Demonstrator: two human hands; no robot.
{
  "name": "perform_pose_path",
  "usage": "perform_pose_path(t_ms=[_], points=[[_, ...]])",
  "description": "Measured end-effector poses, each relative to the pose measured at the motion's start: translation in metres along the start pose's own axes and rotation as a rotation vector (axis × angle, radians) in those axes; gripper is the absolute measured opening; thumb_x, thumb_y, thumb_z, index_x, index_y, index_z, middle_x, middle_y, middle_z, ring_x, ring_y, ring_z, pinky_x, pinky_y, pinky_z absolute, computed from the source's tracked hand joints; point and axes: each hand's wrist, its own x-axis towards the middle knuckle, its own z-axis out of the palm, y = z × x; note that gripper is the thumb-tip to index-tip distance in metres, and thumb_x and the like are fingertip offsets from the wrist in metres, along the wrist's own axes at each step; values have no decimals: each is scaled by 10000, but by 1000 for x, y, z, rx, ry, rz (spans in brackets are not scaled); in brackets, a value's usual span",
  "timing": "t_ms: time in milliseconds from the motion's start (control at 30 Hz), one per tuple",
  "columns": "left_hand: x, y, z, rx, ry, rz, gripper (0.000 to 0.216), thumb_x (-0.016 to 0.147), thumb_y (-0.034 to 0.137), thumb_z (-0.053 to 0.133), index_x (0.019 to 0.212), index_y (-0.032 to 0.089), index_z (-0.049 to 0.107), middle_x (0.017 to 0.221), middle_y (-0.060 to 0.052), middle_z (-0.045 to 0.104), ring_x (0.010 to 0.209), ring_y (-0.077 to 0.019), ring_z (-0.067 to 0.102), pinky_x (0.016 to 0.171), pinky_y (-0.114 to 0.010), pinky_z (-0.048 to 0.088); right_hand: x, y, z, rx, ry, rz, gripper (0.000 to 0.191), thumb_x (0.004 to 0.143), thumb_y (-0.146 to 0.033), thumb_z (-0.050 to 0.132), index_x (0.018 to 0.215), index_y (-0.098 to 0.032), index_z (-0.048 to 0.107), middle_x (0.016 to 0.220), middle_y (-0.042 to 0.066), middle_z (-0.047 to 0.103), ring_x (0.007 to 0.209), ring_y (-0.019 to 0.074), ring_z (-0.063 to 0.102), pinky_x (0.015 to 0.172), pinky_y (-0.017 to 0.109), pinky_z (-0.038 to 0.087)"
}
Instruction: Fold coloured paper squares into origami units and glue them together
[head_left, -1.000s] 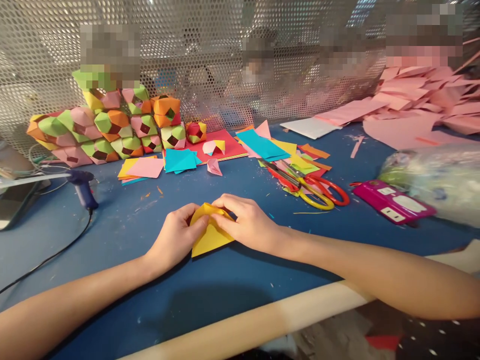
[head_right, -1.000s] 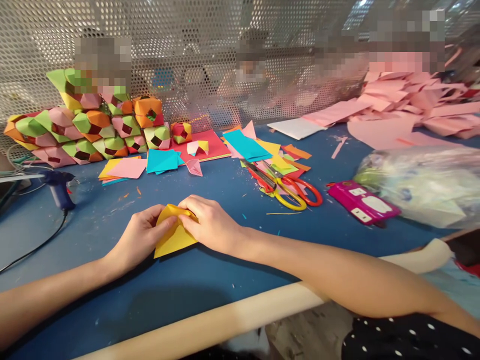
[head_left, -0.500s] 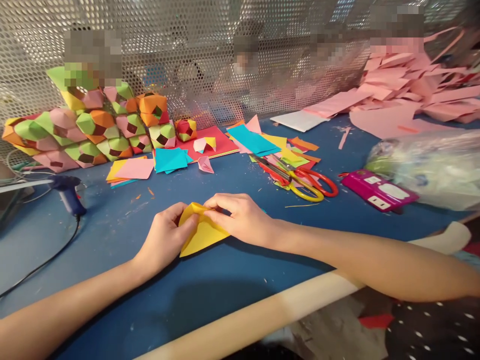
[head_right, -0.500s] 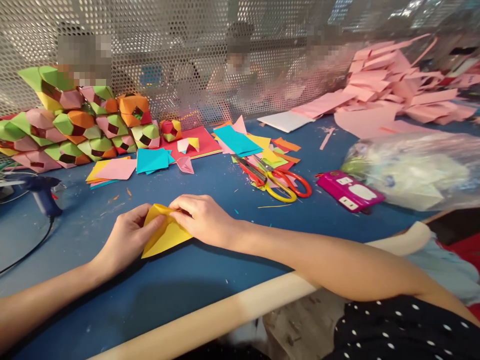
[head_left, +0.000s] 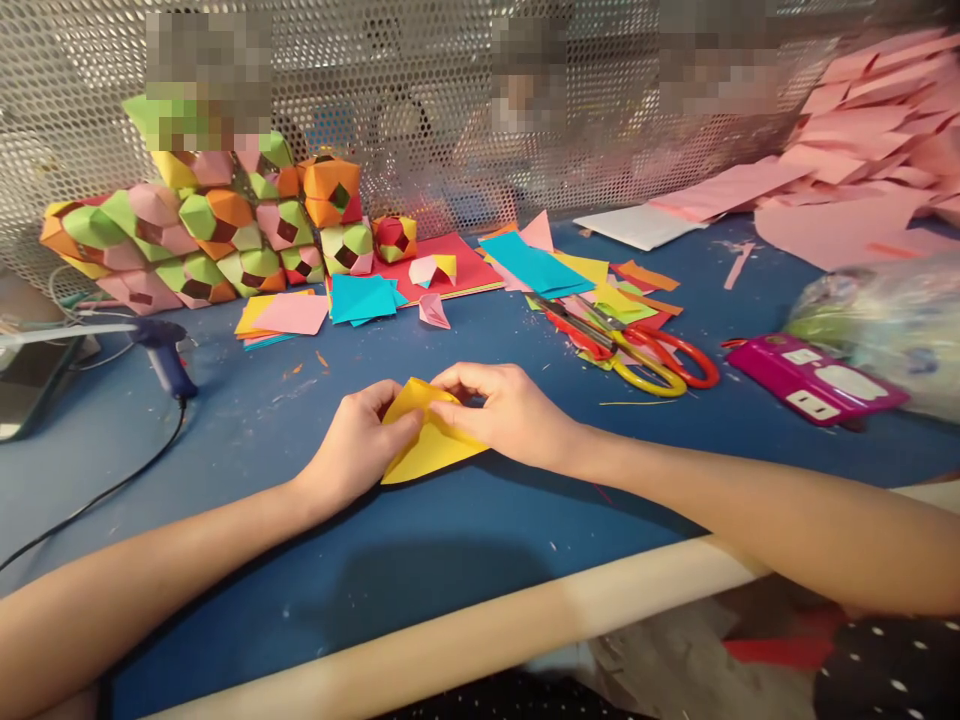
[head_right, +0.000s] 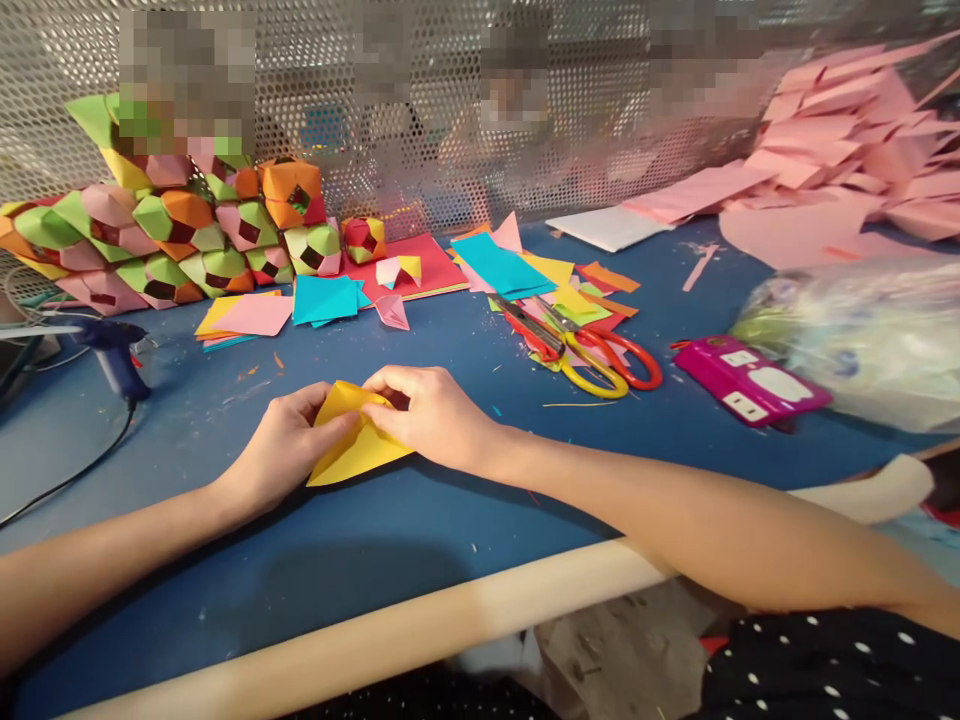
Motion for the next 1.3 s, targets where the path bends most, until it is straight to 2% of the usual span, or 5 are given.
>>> perform_pose_path(t_ms=[133,333,500,800,1300], points=[[1,0,0,31,7,26,157,758,289,530,678,155,513,621,40,483,559,-85,429,464,-179,310,0,-2,0,-2,44,-87,64,796,-220,601,838,-172,600,777,3,595,681,106,514,645,238,444],[-1,3,0,21,-29,41,185,775,317,519,685,155,517,616,45,466,556,-83,408,472,-180,305,0,0,1,-64,109,-272,41,819,-148,569,783,-167,575,715,-6,557,651,98,501,633,238,436],[-1,2,-2,25,-44,63,181,780,313,517,769,154,603,661,29,542,602,-102,457,521,-192,343,0,1,-2,-60,56,-369,90,833,-109,537,873,-168,592,773,15,565,701,106,528,669,251,456],[0,-2,-6,-181,-171,41,187,817,265,510,876,166,657,796,14,656,716,-114,559,659,-206,410,-1,9,-11,-101,-52,-538,202,832,-41,470,909,-171,603,841,36,567,774,106,555,696,245,475],[1,-3,-6,-259,-232,15,226,782,260,537,959,188,657,840,15,662,767,-139,578,699,-234,429,-2,15,-19,-266,-125,-687,254,843,-70,416,1005,-148,595,927,89,580,832,132,564,731,274,509]])
